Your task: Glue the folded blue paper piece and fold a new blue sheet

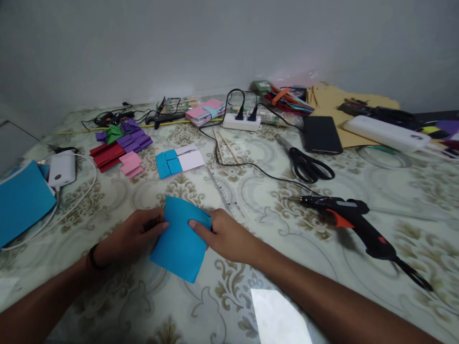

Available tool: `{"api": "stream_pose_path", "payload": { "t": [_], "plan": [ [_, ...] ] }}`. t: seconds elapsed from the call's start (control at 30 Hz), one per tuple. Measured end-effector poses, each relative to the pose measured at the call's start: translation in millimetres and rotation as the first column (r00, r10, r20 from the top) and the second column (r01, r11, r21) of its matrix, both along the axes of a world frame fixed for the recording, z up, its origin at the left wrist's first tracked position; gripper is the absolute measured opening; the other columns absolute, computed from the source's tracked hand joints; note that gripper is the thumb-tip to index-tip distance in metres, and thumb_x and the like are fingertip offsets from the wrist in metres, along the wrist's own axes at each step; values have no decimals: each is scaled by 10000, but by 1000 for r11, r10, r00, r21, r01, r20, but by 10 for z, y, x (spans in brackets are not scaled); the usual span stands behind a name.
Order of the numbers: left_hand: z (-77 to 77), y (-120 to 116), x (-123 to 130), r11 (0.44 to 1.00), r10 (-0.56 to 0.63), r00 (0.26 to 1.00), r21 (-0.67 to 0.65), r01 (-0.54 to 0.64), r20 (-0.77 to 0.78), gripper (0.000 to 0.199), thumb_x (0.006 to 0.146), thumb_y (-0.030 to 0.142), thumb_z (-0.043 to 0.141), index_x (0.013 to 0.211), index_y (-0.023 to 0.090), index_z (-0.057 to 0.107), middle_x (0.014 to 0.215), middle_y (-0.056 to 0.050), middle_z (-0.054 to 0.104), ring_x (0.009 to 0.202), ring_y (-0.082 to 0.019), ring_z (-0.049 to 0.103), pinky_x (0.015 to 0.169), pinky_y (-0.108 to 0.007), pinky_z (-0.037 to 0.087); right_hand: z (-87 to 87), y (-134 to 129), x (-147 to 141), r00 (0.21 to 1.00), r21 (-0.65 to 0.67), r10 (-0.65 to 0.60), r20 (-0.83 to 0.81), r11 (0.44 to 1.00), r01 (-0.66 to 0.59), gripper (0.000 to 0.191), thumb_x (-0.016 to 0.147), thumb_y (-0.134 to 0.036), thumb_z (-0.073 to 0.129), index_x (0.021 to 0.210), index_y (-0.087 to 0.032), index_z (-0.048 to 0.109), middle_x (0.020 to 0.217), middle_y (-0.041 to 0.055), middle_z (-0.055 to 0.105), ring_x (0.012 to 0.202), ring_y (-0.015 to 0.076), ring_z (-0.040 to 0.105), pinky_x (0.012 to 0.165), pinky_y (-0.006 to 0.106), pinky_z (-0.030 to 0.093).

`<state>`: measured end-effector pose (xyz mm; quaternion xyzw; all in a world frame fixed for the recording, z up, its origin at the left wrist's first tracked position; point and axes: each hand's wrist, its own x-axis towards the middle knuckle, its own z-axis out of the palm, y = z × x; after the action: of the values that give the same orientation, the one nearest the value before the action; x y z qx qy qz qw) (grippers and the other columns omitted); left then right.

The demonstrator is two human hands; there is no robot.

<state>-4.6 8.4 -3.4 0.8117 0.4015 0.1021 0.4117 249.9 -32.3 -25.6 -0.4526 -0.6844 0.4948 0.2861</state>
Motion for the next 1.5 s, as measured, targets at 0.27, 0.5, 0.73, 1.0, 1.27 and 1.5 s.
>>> {"api": "stream_pose_path", "payload": {
  "t": [0.27, 0.5, 0.73, 1.0, 1.27, 1.5],
  "plan": [
    [-2, 5, -8, 1000, -5, 1000, 14, 5, -2, 295, 1036, 359, 501, 801, 182, 528, 676, 47, 500, 623, -119, 450, 603, -250, 341, -17, -4, 6, 1000, -1, -5, 11, 1000, 5, 522, 1025, -520, 508, 618, -205, 422, 528, -51, 447, 464, 80, 406, 442, 213, 338],
    [-1, 4, 1, 1000, 7, 1000, 5, -7, -11, 298, 1034, 364, 504, 799, 182, 528, 682, 42, 508, 627, -122, 457, 599, -250, 344, 0, -12, -5, 1000, 1, -3, 1, 1000, 3, 568, 1029, -571, 472, 598, -206, 411, 538, -36, 472, 472, 82, 409, 444, 220, 336],
    [-19, 0, -11, 1000, 13, 1000, 9, -13, -14, 290, 1036, 368, 508, 819, 179, 551, 692, 40, 519, 637, -124, 467, 606, -253, 352, 18, -7, -1, 1000, -25, -4, -24, 1000, 4, 551, 1006, -614, 503, 642, -204, 448, 547, -43, 478, 485, 87, 426, 457, 220, 350],
    [-10, -1, -11, 1000, 5, 1000, 6, -5, -9, 287, 1036, 364, 506, 823, 177, 553, 690, 44, 511, 633, -120, 458, 602, -257, 342, 8, -12, 2, 999, -40, -8, -39, 999, 6, 529, 1005, -543, 549, 615, -205, 433, 525, -54, 454, 463, 80, 402, 445, 216, 337],
    [-16, 5, -2, 1000, 7, 1000, 9, -7, -1, 295, 1031, 352, 506, 792, 181, 524, 680, 46, 502, 628, -118, 453, 592, -257, 340, 13, -5, 1, 999, -26, 0, -43, 1000, -1, 527, 1014, -579, 507, 649, -204, 451, 545, -48, 469, 479, 82, 415, 448, 213, 350],
    [5, -3, 17, 1000, 9, 1000, 5, -9, -21, 296, 1027, 365, 498, 801, 178, 537, 682, 44, 502, 628, -122, 453, 594, -260, 344, 17, -6, 3, 999, -26, 5, -51, 1000, -6, 522, 1013, -560, 529, 643, -200, 447, 548, -51, 467, 480, 78, 413, 452, 206, 355]
  ]
}}
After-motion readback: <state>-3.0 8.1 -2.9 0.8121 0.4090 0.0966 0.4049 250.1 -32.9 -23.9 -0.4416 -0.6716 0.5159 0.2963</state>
